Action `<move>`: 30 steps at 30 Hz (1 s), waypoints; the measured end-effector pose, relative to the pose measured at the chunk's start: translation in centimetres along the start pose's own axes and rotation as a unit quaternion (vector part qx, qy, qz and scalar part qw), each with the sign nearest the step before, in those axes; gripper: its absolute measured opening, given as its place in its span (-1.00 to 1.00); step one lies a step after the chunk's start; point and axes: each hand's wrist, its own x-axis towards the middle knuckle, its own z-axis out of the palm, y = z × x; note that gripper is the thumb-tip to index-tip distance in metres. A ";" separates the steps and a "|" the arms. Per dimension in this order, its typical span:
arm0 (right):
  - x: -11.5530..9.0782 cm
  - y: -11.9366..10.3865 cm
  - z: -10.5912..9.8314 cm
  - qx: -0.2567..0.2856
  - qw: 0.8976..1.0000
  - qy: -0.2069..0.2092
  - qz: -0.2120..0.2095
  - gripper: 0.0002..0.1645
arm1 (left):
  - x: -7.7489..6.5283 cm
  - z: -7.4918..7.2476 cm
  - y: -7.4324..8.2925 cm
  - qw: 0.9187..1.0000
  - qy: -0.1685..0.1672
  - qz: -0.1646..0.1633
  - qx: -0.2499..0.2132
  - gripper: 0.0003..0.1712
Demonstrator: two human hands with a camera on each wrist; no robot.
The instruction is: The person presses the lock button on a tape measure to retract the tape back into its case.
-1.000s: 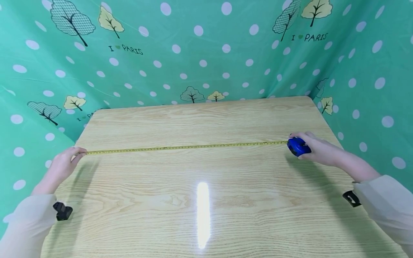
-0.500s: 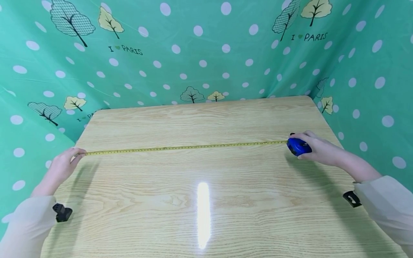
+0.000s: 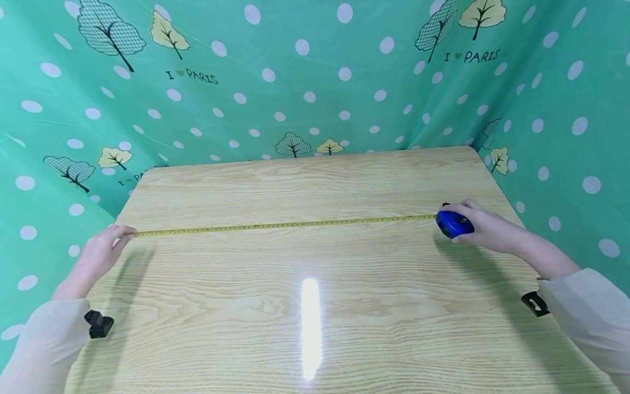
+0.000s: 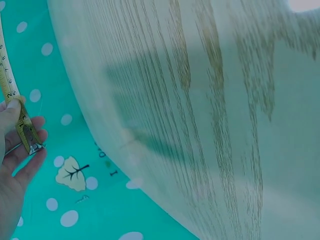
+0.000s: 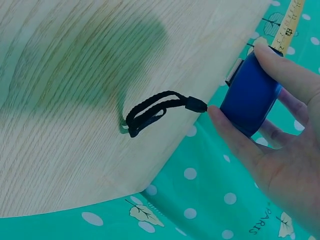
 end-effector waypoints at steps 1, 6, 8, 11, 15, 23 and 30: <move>0.0 0.0 0.0 0.001 1.000 0.000 0.000 -0.28 | 0.0 0.0 0.1 1.000 0.001 0.000 0.000 -0.89; 0.0 -0.3 0.0 0.001 1.000 0.000 0.004 -0.28 | 0.0 0.2 0.3 1.000 0.007 0.010 0.001 -0.88; 0.1 -0.5 0.0 0.000 1.000 0.002 0.003 -0.28 | 0.1 0.2 0.4 1.000 0.008 0.018 0.000 -0.88; 0.2 -0.7 0.1 0.002 1.000 0.000 0.000 -0.27 | 0.3 0.3 0.7 1.000 0.006 0.027 -0.004 -0.88; 0.3 -0.9 0.2 0.006 1.000 -0.004 0.002 -0.26 | 0.5 0.3 1.2 0.999 0.016 0.042 -0.008 -0.89; 0.5 -1.3 0.2 0.011 1.000 -0.006 0.005 -0.26 | 1.0 0.6 2.0 0.997 0.035 0.074 -0.014 -0.86; 0.7 -1.6 0.2 0.020 1.000 -0.009 0.011 -0.27 | 1.1 0.7 2.7 0.998 0.020 0.055 -0.015 -0.87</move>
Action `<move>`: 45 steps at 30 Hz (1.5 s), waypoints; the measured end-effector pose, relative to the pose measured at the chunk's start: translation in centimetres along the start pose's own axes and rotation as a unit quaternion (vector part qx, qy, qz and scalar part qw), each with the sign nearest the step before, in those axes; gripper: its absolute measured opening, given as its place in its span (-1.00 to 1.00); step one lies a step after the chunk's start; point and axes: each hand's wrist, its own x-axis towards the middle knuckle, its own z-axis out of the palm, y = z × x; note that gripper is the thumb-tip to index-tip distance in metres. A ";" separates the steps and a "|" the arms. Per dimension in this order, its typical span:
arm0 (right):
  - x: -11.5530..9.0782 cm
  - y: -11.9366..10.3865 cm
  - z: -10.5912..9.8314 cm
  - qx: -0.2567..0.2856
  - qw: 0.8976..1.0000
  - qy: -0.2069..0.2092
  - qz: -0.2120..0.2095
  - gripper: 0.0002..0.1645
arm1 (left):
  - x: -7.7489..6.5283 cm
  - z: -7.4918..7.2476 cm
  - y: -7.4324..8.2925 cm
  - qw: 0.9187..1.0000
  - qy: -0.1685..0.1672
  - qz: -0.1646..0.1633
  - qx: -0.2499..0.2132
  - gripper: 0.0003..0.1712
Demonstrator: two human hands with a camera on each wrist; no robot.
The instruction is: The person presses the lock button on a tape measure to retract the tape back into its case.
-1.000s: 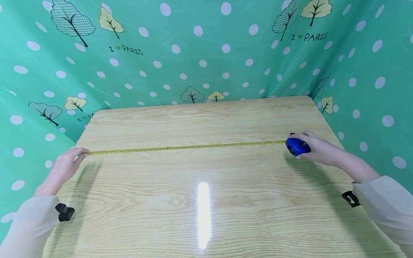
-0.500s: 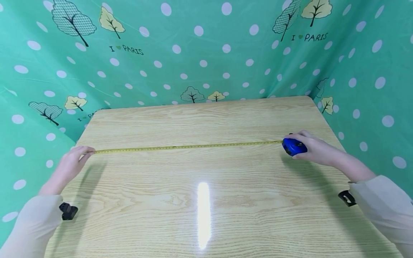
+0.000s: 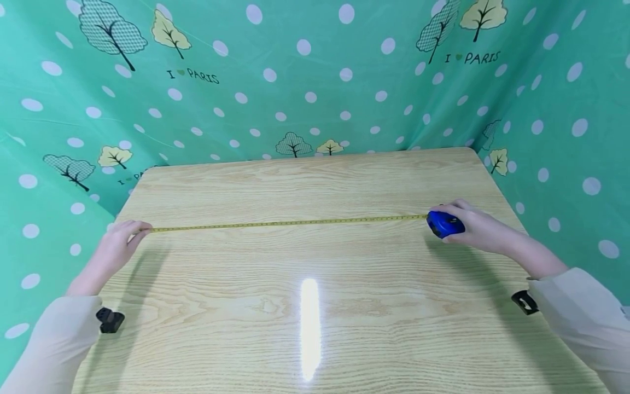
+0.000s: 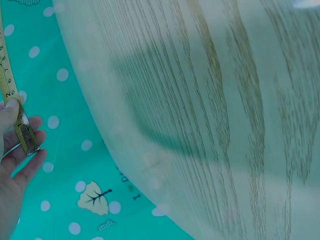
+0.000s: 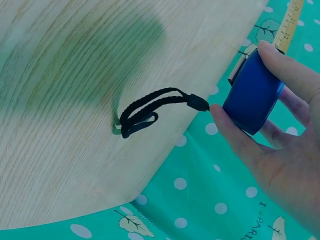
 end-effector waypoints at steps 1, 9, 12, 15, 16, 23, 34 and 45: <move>0.0 0.0 0.0 0.000 1.000 0.000 -0.001 -0.27 | 0.0 0.0 0.0 1.000 0.000 0.000 0.001 -0.87; 0.2 0.0 0.3 -0.008 1.000 0.009 -0.012 -0.28 | 0.2 0.2 0.6 1.000 0.004 0.014 -0.005 -0.87; 0.4 -0.1 0.3 -0.007 1.000 0.007 -0.009 -0.28 | 0.2 0.3 0.7 1.000 -0.002 0.010 -0.004 -0.87; 0.5 -0.1 0.4 -0.007 1.000 0.007 -0.007 -0.28 | 0.2 0.3 0.9 1.000 -0.005 0.006 -0.004 -0.87; 0.5 -0.1 0.4 -0.008 1.000 0.006 -0.007 -0.28 | 0.2 0.3 0.9 1.000 -0.005 0.006 -0.003 -0.87; 0.5 -0.4 0.4 -0.007 1.000 0.003 -0.008 -0.29 | 0.4 0.7 1.2 1.000 0.006 0.019 0.000 -0.87; 0.5 -0.5 0.6 -0.013 1.000 0.011 -0.017 -0.29 | 0.6 0.8 1.7 0.999 0.012 0.035 -0.004 -0.86; 0.8 -0.8 0.9 -0.023 1.000 0.009 -0.015 -0.29 | 1.0 1.3 2.3 0.999 0.006 0.042 -0.004 -0.87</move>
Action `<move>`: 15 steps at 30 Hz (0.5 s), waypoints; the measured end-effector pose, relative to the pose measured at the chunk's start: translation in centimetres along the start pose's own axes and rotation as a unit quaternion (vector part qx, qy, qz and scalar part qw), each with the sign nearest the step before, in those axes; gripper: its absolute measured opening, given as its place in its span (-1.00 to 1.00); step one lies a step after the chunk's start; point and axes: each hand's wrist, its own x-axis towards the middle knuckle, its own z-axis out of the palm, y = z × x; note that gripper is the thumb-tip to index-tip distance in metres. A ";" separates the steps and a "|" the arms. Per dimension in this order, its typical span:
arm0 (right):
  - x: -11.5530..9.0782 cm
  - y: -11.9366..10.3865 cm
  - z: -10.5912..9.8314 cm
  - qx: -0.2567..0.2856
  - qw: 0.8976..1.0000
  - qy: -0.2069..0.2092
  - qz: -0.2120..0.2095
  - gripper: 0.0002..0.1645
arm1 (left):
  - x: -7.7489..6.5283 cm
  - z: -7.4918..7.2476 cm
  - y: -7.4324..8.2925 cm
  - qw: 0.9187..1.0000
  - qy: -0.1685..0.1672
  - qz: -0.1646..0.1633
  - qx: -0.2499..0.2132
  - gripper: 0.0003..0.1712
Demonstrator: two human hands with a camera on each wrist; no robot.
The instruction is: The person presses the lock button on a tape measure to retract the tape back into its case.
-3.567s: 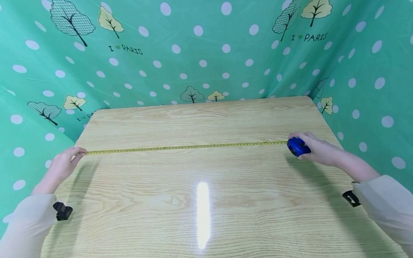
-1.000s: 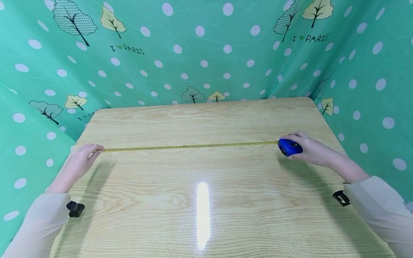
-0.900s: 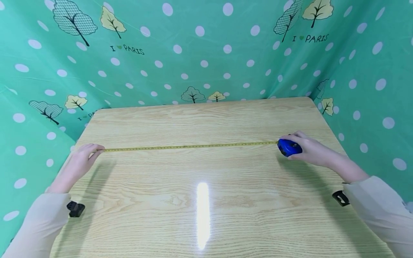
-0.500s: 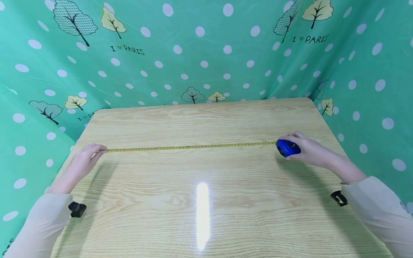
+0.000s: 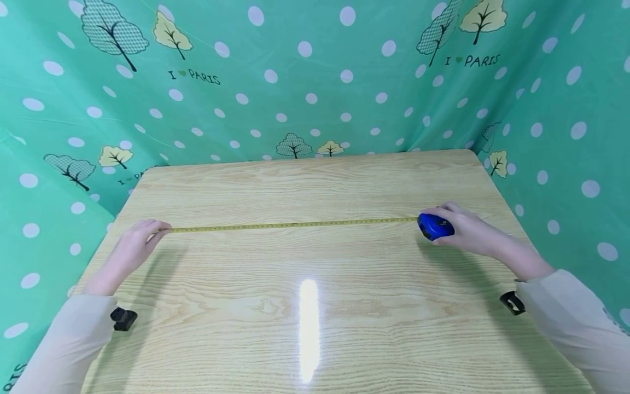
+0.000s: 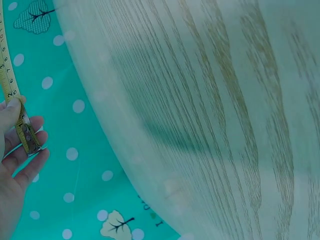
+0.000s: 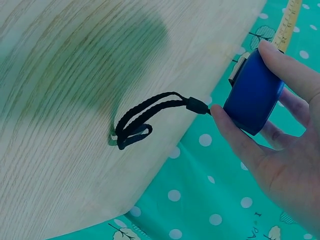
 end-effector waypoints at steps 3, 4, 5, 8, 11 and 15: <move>0.1 -0.2 0.0 0.006 1.000 -0.002 0.003 -0.29 | 0.2 0.2 0.2 1.000 -0.004 0.002 -0.004 -0.86; 0.1 -0.2 0.0 0.008 1.000 -0.003 0.003 -0.29 | 0.2 0.2 0.2 1.000 -0.005 0.003 -0.004 -0.86; 0.2 -0.2 0.0 0.010 1.000 -0.004 0.004 -0.29 | 0.2 0.3 0.2 1.000 -0.006 0.002 -0.005 -0.86; 0.3 -0.3 0.1 0.015 1.000 -0.008 0.007 -0.29 | 0.3 0.4 0.3 1.000 -0.008 0.001 -0.006 -0.86; 0.3 -0.3 0.2 0.016 1.000 -0.010 0.010 -0.29 | 0.3 0.5 0.4 1.000 -0.007 0.005 -0.007 -0.86; 0.4 -0.4 0.3 0.018 1.000 -0.007 0.009 -0.30 | 0.3 0.6 0.6 1.000 -0.001 0.016 -0.007 -0.86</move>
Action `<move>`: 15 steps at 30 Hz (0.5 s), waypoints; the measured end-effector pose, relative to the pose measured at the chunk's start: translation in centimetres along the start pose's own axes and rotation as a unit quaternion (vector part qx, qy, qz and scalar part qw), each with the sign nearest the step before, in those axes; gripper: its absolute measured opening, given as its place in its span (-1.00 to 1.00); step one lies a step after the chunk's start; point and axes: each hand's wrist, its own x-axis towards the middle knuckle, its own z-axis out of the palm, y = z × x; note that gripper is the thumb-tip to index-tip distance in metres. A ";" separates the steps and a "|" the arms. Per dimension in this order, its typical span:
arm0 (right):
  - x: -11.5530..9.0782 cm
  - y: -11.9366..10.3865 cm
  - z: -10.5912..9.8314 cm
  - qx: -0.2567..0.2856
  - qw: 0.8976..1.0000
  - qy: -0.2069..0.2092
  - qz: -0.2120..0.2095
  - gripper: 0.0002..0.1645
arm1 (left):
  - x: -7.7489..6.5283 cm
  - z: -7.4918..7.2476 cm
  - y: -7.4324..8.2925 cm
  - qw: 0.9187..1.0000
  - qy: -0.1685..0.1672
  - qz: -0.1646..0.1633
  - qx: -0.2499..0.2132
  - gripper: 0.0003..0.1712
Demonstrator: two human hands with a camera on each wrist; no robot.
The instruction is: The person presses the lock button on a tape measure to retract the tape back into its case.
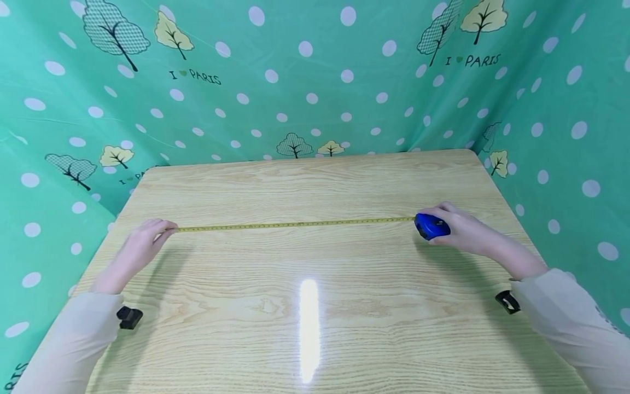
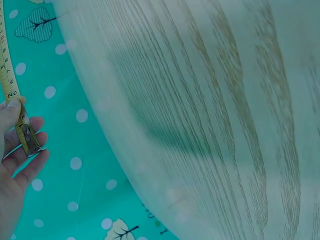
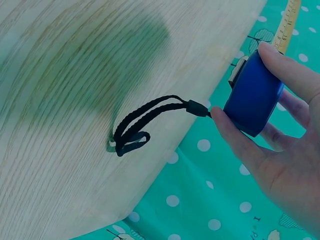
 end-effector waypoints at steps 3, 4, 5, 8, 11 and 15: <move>0.1 -0.1 0.1 -0.002 1.000 0.004 -0.003 -0.31 | 0.0 0.2 0.1 1.000 0.003 0.003 -0.001 -0.86; 0.1 -0.1 0.1 -0.003 1.000 0.005 -0.003 -0.31 | 0.0 0.2 0.2 1.000 0.004 0.004 -0.001 -0.86; 0.1 -0.2 0.1 -0.003 1.000 0.005 -0.004 -0.31 | 0.1 0.3 0.2 1.000 0.005 0.005 -0.003 -0.86; 0.2 -0.3 0.3 -0.007 1.000 0.009 -0.008 -0.32 | 0.2 0.5 0.3 1.000 0.007 0.006 -0.004 -0.87; 0.4 -0.4 0.4 -0.009 1.000 0.013 -0.010 -0.33 | 0.4 0.7 0.5 1.000 0.005 0.004 -0.005 -0.87; 0.7 -0.7 0.5 -0.016 1.000 0.020 -0.013 -0.32 | 0.7 1.0 1.0 1.000 0.000 0.004 -0.005 -0.86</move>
